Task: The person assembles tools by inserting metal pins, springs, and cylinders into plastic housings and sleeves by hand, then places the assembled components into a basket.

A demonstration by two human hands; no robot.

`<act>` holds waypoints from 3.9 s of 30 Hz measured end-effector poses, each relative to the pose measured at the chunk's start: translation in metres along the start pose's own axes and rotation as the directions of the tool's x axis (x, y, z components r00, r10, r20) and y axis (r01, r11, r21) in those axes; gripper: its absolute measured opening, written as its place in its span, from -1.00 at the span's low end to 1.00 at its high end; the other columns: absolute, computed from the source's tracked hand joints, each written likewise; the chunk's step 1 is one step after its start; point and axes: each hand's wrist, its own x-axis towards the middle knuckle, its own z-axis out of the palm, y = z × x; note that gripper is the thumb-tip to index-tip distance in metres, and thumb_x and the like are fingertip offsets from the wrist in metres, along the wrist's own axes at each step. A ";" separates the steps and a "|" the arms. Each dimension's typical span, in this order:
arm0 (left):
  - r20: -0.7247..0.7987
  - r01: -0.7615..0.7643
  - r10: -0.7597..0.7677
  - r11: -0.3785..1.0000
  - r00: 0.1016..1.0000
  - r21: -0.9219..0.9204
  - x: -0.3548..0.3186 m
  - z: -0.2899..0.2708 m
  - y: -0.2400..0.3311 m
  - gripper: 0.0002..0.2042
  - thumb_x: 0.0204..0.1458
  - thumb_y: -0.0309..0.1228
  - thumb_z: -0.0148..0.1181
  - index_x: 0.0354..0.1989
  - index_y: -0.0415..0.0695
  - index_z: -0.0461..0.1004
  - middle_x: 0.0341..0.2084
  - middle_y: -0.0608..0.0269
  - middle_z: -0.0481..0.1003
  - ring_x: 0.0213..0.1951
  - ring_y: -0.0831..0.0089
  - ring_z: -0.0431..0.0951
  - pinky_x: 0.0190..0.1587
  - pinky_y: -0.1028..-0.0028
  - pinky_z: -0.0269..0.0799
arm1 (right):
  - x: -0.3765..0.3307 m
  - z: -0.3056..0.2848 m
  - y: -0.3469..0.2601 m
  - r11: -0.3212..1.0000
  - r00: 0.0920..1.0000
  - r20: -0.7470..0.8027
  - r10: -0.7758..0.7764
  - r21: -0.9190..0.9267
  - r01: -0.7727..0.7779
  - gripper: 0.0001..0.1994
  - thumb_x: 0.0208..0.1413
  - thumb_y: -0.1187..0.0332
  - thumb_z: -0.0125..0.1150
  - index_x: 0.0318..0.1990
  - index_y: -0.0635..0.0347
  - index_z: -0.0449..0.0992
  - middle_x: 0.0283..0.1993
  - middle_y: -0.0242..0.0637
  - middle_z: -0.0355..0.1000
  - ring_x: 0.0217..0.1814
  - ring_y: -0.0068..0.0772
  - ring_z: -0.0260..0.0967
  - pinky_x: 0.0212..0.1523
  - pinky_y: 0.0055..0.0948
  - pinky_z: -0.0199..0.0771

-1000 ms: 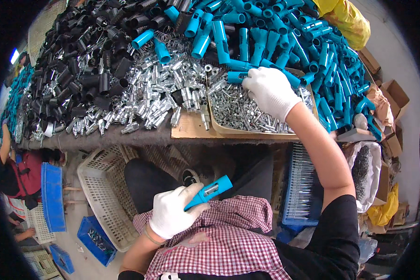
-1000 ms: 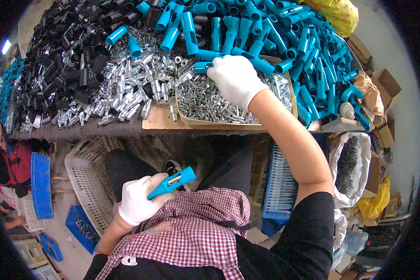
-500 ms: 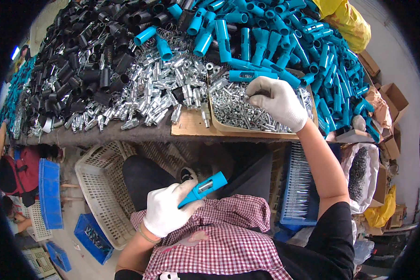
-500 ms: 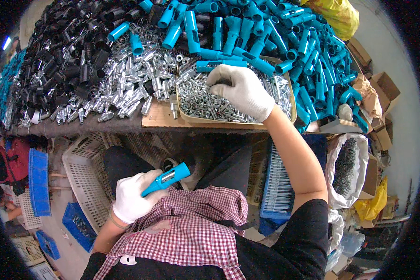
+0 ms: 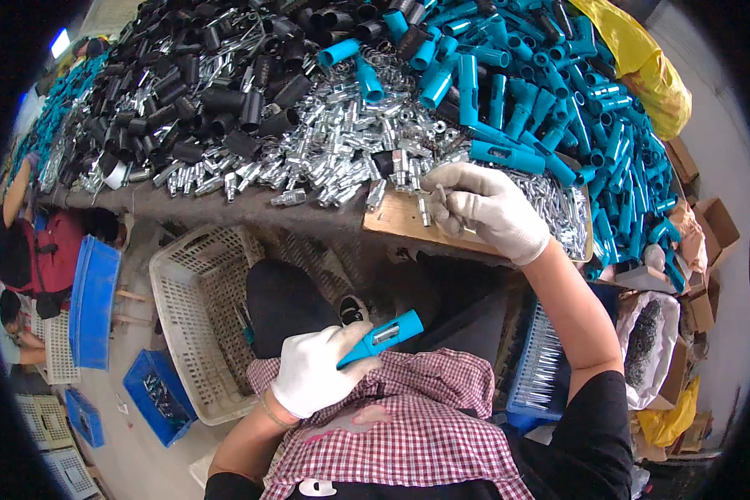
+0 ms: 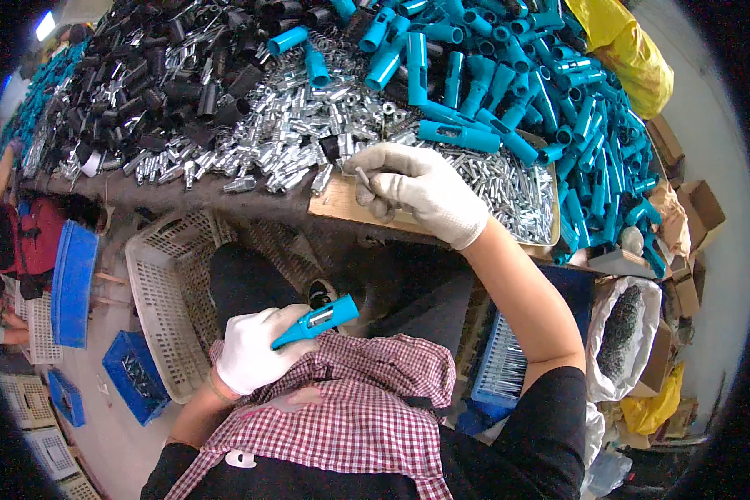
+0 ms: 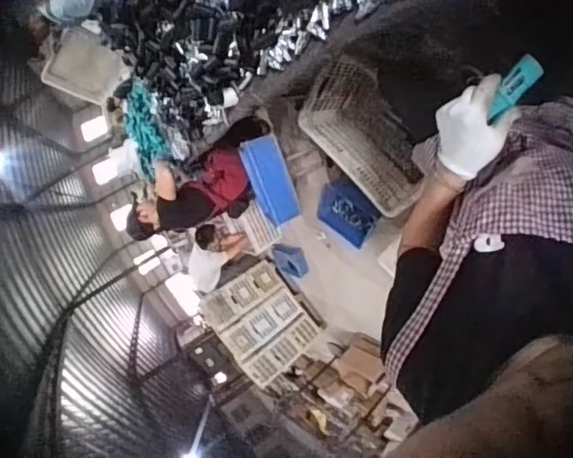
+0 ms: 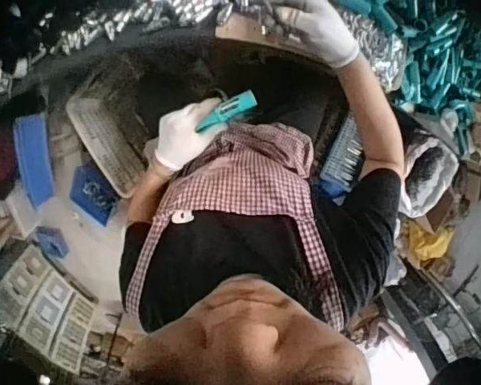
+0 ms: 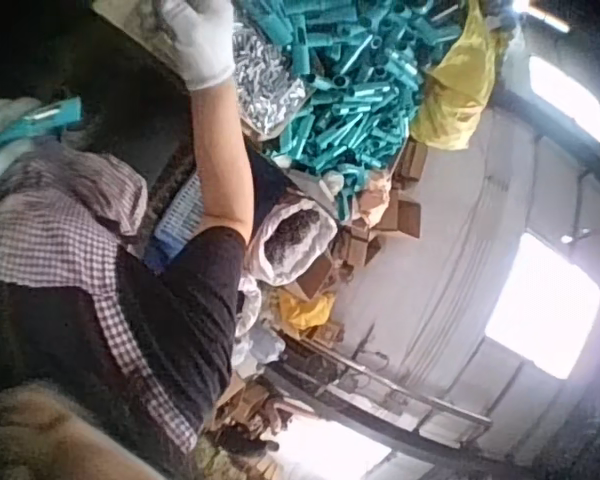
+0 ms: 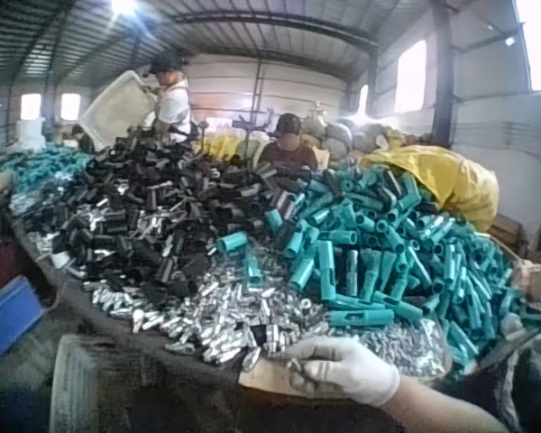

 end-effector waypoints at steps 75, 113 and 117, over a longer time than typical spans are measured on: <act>0.188 -0.002 -0.021 0.992 0.982 0.124 0.023 0.002 0.018 -0.57 -0.27 -0.22 0.47 -0.17 -0.06 0.58 -0.56 0.21 0.51 -0.55 0.23 0.56 -0.45 0.35 0.47 | -0.071 0.054 0.044 0.540 0.877 0.305 -0.371 -0.697 0.471 -0.83 -0.18 0.38 0.31 -0.37 0.05 0.49 -0.38 -0.31 0.37 -0.26 -0.17 0.37 -0.24 -0.24 0.36; 0.152 -0.126 0.131 0.991 0.980 -0.045 0.041 0.016 0.008 -0.55 -0.18 -0.36 0.35 -0.03 -0.13 0.48 -0.30 0.12 0.50 -0.26 0.15 0.54 -0.25 0.25 0.47 | -0.069 0.048 0.035 0.584 0.939 -0.109 -0.326 -0.805 0.109 -0.73 0.02 0.15 0.28 -0.33 0.18 0.61 -0.37 -0.11 0.47 -0.24 -0.05 0.47 -0.20 -0.17 0.47; 0.104 0.055 -0.035 0.980 0.994 -0.193 0.041 0.020 0.020 -0.58 -0.24 -0.38 0.43 -0.13 -0.15 0.53 -0.35 0.10 0.53 -0.32 0.09 0.57 -0.27 0.28 0.49 | -0.049 -0.011 0.031 0.414 0.819 -0.332 -0.468 -0.901 -0.129 -0.89 0.00 0.34 0.26 -0.34 0.13 0.61 -0.34 -0.18 0.42 -0.19 -0.08 0.43 -0.15 -0.18 0.44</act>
